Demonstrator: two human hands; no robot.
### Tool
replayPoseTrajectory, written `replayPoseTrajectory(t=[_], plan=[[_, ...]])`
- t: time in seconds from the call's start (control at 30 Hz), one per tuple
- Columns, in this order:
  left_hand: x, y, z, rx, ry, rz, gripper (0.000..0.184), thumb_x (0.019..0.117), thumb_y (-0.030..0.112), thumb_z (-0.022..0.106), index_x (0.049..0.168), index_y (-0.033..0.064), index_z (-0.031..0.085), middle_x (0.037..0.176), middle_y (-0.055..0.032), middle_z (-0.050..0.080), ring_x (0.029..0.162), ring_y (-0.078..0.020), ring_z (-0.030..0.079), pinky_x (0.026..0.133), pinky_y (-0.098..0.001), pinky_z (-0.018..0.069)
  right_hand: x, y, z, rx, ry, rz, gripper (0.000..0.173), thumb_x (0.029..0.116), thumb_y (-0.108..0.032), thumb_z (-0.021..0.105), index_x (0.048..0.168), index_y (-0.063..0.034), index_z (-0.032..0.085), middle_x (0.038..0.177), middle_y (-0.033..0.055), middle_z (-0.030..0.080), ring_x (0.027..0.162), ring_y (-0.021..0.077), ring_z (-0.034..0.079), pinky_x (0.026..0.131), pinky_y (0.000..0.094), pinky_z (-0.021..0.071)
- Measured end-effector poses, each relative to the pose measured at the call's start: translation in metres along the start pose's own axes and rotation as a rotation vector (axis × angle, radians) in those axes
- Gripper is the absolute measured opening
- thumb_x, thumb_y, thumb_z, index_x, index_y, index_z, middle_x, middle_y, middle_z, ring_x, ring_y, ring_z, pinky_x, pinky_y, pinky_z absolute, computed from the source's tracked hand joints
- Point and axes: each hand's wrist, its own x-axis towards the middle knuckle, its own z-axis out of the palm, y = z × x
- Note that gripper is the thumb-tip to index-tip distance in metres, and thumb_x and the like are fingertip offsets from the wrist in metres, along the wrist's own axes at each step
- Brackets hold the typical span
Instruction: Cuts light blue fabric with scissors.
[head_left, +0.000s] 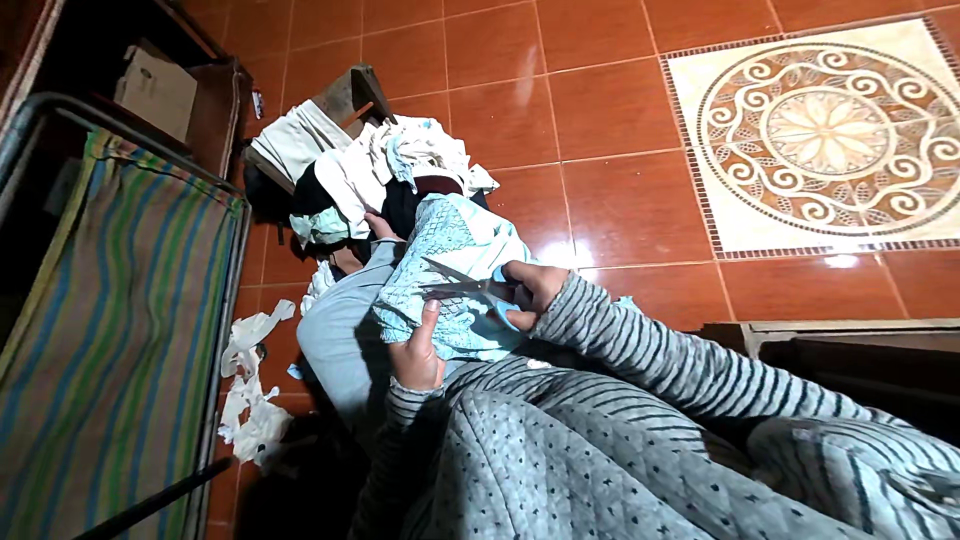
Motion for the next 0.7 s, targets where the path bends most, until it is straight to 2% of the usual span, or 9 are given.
replayPoseTrajectory(t=[0.1,0.23,0.33,0.7], plan=[[-0.0029,0.0019,0.0029,-0.034,-0.007,-0.041,0.031,0.0947,-0.007,0.055,0.125,-0.0034,0.048,0.102,-0.0107,0.071,0.094,-0.0189,0.073,0.087,-0.0402,0.0623,0.0021,0.0011,0.0058,-0.016,0.081,-0.013,0.045,0.0806,-0.035,0.075,0.106,0.0017,0.067,0.084,0.0169,0.07,0.074,0.0332,0.068,0.068,0.057,0.0533],[-0.0042,0.0042,0.0048,-0.082,-0.012,-0.098,0.027,0.0976,-0.003,0.051,0.124,-0.0023,0.048,0.101,-0.0118,0.072,0.092,-0.0206,0.074,0.085,-0.0417,0.0628,0.0039,0.0012,0.0054,-0.023,0.053,0.017,0.048,0.0814,-0.036,0.075,0.109,0.0023,0.067,0.089,0.0184,0.07,0.077,0.0344,0.067,0.071,0.0579,0.0529],[-0.0045,0.004,0.0046,-0.089,-0.02,-0.108,0.027,0.0969,-0.004,0.051,0.124,-0.0016,0.049,0.1,-0.0113,0.072,0.092,-0.0202,0.074,0.085,-0.0413,0.0628,0.0041,0.0023,0.0061,-0.03,0.039,0.001,0.048,0.0815,-0.037,0.075,0.109,0.002,0.067,0.091,0.0184,0.07,0.08,0.034,0.068,0.072,0.0574,0.0535],[-0.0076,0.0016,0.0042,-0.088,-0.067,-0.146,0.028,0.0955,-0.004,0.052,0.123,-0.0023,0.05,0.101,-0.0118,0.072,0.093,-0.02,0.073,0.086,-0.0409,0.0625,0.0028,0.003,0.0108,-0.02,0.103,-0.039,0.046,0.0805,-0.035,0.074,0.107,0.0028,0.067,0.087,0.0176,0.07,0.074,0.0323,0.068,0.068,0.0547,0.0541]])
